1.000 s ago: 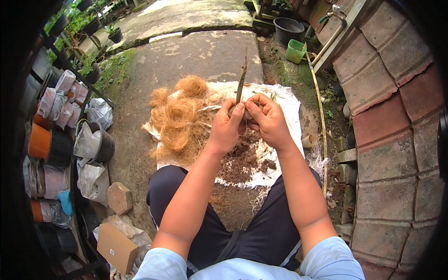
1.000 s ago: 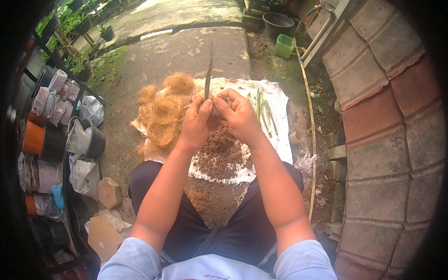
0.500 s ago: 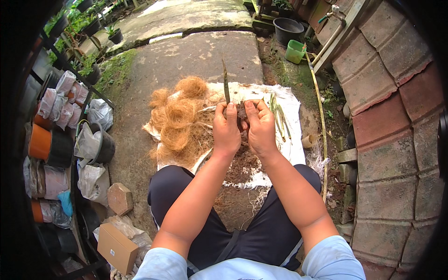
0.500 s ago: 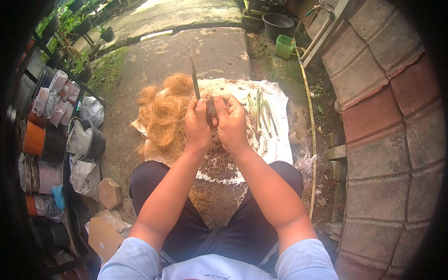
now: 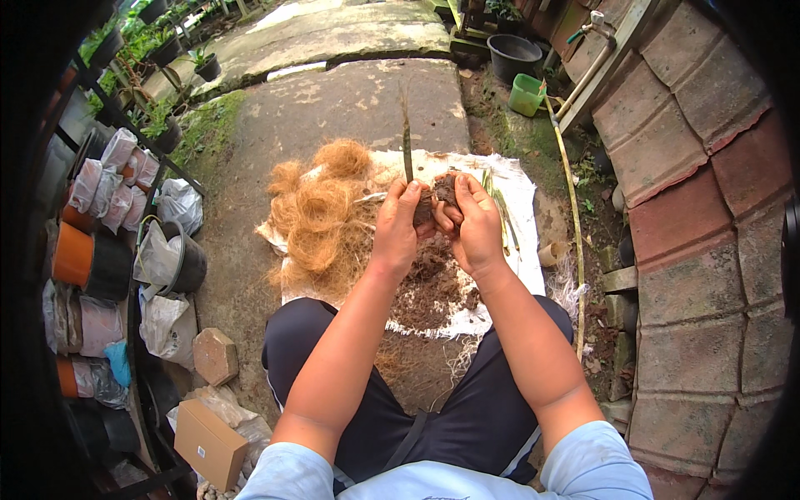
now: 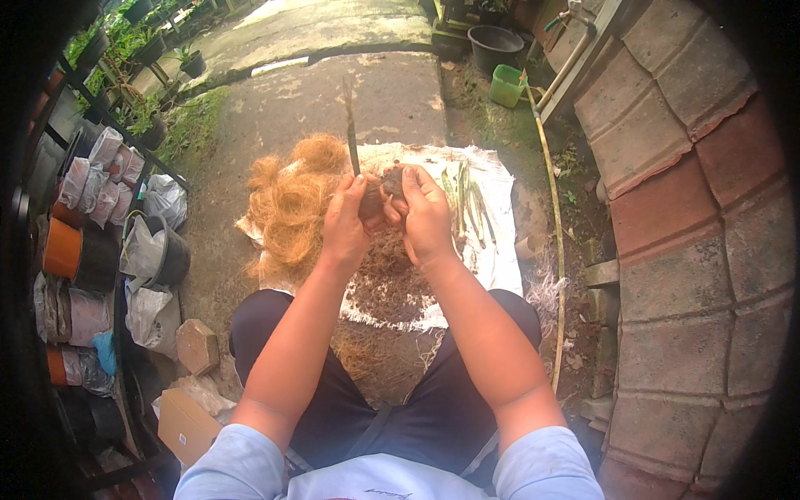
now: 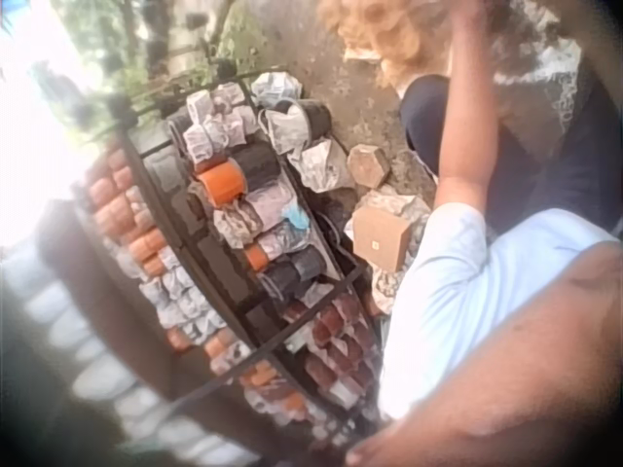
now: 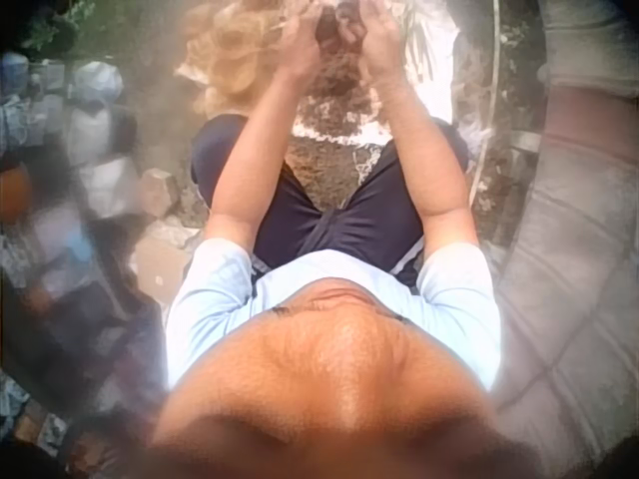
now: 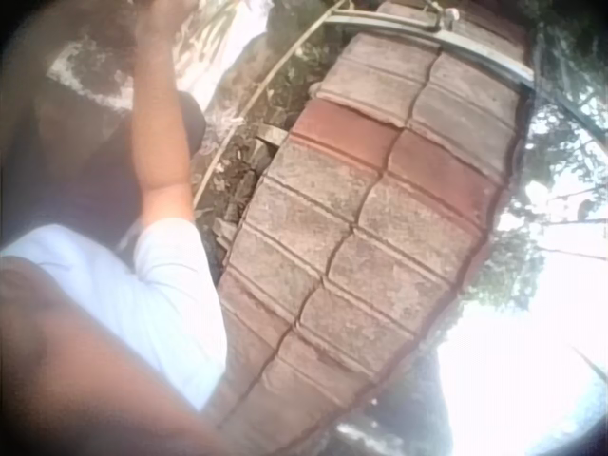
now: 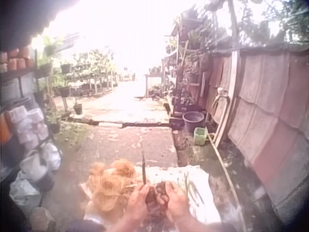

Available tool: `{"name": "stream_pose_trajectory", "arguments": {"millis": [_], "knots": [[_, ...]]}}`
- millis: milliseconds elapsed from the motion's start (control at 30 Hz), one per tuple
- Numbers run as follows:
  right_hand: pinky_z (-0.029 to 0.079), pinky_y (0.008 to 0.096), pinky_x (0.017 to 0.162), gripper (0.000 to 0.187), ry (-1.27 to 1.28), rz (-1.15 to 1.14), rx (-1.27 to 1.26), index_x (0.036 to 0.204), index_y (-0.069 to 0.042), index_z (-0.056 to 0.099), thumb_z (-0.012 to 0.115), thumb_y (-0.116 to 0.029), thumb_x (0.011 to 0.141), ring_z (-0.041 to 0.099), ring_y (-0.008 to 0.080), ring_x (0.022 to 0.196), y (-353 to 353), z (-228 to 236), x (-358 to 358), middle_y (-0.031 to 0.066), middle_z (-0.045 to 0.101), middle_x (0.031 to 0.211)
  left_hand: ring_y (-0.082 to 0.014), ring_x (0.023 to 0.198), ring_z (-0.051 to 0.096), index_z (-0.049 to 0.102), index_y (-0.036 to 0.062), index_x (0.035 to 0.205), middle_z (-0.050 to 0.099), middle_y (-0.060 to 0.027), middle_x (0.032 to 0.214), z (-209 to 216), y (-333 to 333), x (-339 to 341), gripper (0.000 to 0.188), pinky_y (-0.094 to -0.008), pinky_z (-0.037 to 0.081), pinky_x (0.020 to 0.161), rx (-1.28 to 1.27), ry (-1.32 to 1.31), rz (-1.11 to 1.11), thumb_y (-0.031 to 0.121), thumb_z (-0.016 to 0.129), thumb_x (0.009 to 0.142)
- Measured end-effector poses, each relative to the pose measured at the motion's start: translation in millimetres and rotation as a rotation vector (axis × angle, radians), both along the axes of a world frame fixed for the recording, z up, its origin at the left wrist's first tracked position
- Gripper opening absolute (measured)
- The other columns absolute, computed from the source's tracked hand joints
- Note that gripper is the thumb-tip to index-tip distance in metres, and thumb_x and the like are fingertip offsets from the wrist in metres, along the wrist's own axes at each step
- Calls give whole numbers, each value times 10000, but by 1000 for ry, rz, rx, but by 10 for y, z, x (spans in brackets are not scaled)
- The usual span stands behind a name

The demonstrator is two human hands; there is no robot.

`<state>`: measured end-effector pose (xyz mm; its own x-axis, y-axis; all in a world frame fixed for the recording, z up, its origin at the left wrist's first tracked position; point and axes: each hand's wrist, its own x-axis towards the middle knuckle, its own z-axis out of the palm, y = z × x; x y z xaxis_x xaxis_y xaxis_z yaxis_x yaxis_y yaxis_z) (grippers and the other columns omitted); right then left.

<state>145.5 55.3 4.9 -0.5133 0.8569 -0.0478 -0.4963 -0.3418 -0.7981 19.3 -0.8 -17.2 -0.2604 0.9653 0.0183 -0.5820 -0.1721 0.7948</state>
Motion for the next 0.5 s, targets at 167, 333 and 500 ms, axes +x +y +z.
{"name": "stream_pose_trajectory", "arguments": {"millis": [167, 333, 500], "knots": [[371, 233, 533, 229, -287, -14, 280, 1064, -68, 608, 668, -287, 1090, 467, 42, 614, -7, 54, -27, -34, 588, 802, -141, 721, 675, 591, 94, 1166, 664, -18, 917, 64, 7, 25, 274, -290, 532, 637, -68, -4, 39, 361, 584, 1102], [370, 226, 532, 224, -495, -222, 504, 1038, -58, 604, 708, -254, 1064, 470, 29, 598, 131, -24, 24, -55, 576, 760, -94, 611, 518, 604, 95, 1113, 632, 1, 861, 95, 0, 4, 231, -275, 461, 585, -29, -52, -15, 321, 631, 1070], [403, 257, 545, 223, -835, -312, 572, 1038, -34, 615, 686, -244, 1064, 487, 38, 614, 414, -191, 218, -39, 588, 742, -85, 582, 447, 609, 105, 1083, 634, -8, 862, 135, -50, -88, 200, -272, 382, 546, 61, -100, 15, 300, 638, 1048]]}}
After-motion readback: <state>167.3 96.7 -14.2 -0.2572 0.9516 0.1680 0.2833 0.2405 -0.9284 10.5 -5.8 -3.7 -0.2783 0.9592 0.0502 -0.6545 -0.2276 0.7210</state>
